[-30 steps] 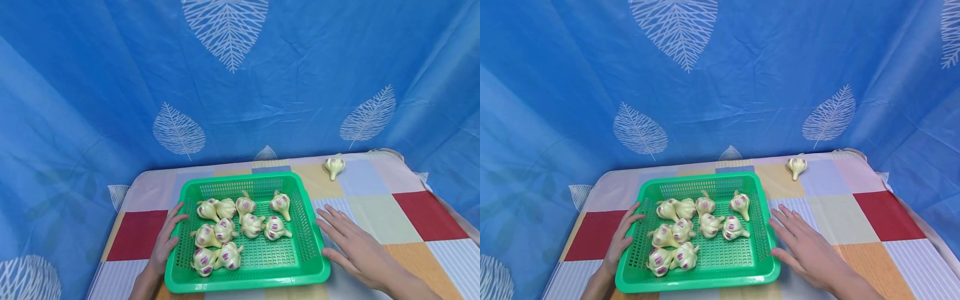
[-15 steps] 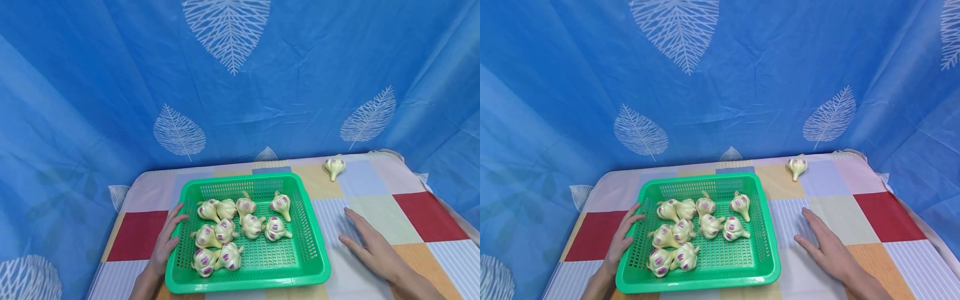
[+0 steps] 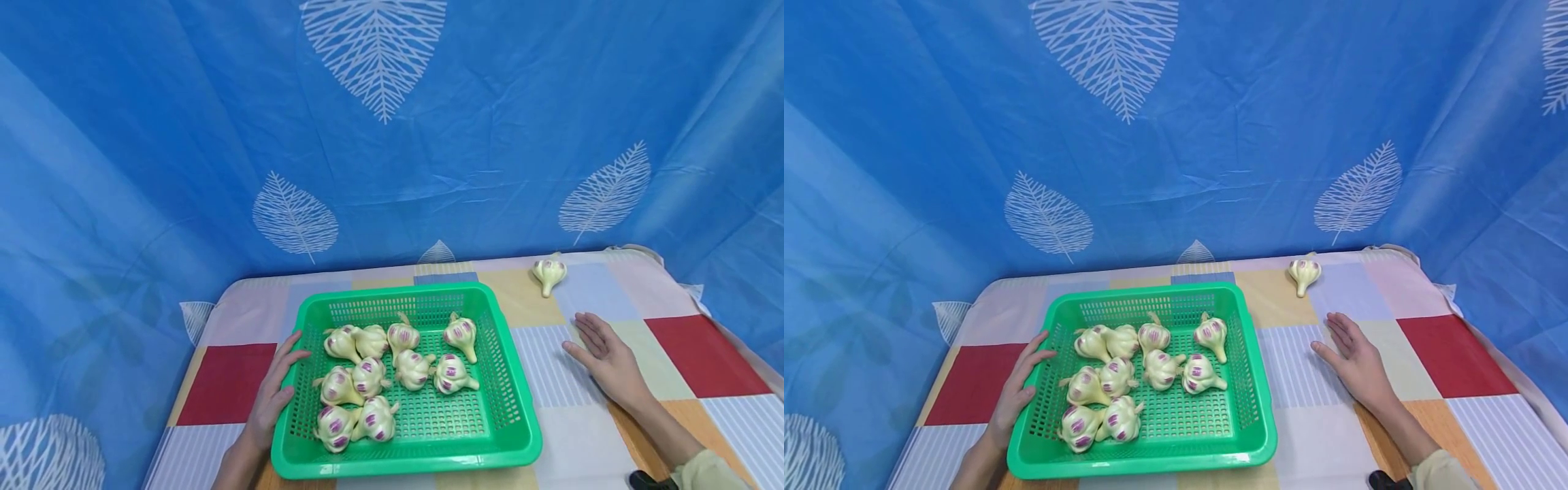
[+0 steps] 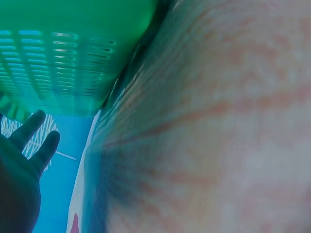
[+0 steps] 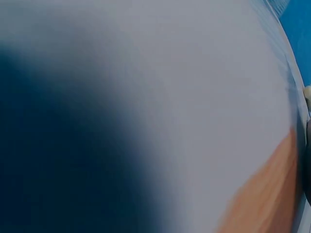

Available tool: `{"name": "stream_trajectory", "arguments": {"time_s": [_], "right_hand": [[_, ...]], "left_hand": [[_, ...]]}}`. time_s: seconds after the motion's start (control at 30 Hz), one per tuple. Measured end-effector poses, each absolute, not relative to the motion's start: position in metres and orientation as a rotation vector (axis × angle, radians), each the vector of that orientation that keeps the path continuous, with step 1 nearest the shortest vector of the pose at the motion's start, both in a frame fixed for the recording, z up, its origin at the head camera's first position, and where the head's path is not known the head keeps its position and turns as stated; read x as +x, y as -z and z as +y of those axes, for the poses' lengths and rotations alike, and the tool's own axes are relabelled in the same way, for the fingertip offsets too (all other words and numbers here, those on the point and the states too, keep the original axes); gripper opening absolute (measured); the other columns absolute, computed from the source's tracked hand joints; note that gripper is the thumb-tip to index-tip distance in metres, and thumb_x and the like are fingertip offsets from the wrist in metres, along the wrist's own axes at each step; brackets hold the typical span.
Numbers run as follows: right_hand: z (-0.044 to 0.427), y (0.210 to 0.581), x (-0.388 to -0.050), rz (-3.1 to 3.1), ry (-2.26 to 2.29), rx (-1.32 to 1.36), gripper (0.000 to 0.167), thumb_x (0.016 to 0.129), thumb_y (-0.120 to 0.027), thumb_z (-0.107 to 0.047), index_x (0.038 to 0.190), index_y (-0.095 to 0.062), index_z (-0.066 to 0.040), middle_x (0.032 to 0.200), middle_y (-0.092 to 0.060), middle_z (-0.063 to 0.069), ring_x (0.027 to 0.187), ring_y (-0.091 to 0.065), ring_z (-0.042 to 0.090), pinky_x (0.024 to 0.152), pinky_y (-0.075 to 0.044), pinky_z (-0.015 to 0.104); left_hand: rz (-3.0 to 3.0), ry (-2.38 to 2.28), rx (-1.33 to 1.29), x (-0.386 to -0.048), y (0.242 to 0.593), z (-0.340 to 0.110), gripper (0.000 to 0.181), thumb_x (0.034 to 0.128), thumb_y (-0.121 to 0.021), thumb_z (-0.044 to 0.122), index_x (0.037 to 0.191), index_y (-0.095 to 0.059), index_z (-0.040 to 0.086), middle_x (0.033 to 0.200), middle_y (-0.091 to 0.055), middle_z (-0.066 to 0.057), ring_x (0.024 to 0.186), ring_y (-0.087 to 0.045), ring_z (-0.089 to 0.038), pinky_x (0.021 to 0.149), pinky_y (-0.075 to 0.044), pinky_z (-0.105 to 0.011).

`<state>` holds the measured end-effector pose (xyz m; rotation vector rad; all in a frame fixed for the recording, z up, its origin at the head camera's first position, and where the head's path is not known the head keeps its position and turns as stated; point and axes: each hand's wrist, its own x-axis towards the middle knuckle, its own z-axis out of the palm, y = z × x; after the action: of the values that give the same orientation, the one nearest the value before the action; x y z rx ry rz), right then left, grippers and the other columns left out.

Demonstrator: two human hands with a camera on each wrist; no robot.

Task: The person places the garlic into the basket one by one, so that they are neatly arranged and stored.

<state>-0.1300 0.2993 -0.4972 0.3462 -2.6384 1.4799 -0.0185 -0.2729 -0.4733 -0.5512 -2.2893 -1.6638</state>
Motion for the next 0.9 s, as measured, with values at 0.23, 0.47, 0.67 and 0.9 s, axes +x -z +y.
{"name": "stream_trajectory", "arguments": {"time_s": [0.23, 0.47, 0.67, 0.9], "right_hand": [[0.297, 0.498, -0.17, -2.677, -1.487, 0.223, 0.087, 0.097, -0.069, -0.029, 0.157, -0.017, 0.005, 0.156, -0.032, 0.031, 0.144, -0.032, 0.039, 0.095, -0.031, 0.004], [0.295, 0.493, -0.208, -2.703, -1.602, 0.143, 0.098, 0.095, -0.071, -0.035, 0.159, -0.007, 0.004, 0.161, -0.021, 0.03, 0.146, -0.022, 0.046, 0.104, -0.027, 0.01], [0.293, 0.492, -0.243, -2.681, -1.746, 0.089, 0.112, 0.092, -0.075, -0.035, 0.16, 0.009, -0.004, 0.165, -0.005, 0.026, 0.15, -0.012, 0.043, 0.118, -0.019, 0.033], [0.29, 0.491, -0.271, -2.653, -1.791, 0.125, 0.116, 0.092, -0.076, -0.029, 0.159, 0.017, -0.009, 0.166, 0.006, 0.022, 0.151, -0.002, 0.039, 0.12, -0.012, 0.046]], "left_hand": [[-2.291, 1.651, -0.543, -0.016, 0.474, -0.276, 0.048, 0.096, -0.038, 0.016, 0.137, -0.048, -0.008, 0.163, -0.019, -0.018, 0.148, -0.017, -0.026, 0.107, -0.03, -0.021], [-2.296, 1.653, -0.545, -0.015, 0.475, -0.276, 0.048, 0.0955, -0.036, 0.013, 0.137, -0.048, -0.006, 0.163, -0.017, -0.017, 0.149, -0.014, -0.026, 0.108, -0.03, -0.022], [-2.3, 1.642, -0.542, -0.016, 0.474, -0.275, 0.047, 0.0954, -0.034, 0.013, 0.136, -0.049, -0.007, 0.164, -0.018, -0.015, 0.149, -0.015, -0.027, 0.108, -0.031, -0.023], [-2.307, 1.665, -0.536, -0.018, 0.477, -0.272, 0.048, 0.0954, -0.035, 0.014, 0.136, -0.048, -0.008, 0.164, -0.018, -0.013, 0.149, -0.014, -0.027, 0.107, -0.035, -0.026]]}}
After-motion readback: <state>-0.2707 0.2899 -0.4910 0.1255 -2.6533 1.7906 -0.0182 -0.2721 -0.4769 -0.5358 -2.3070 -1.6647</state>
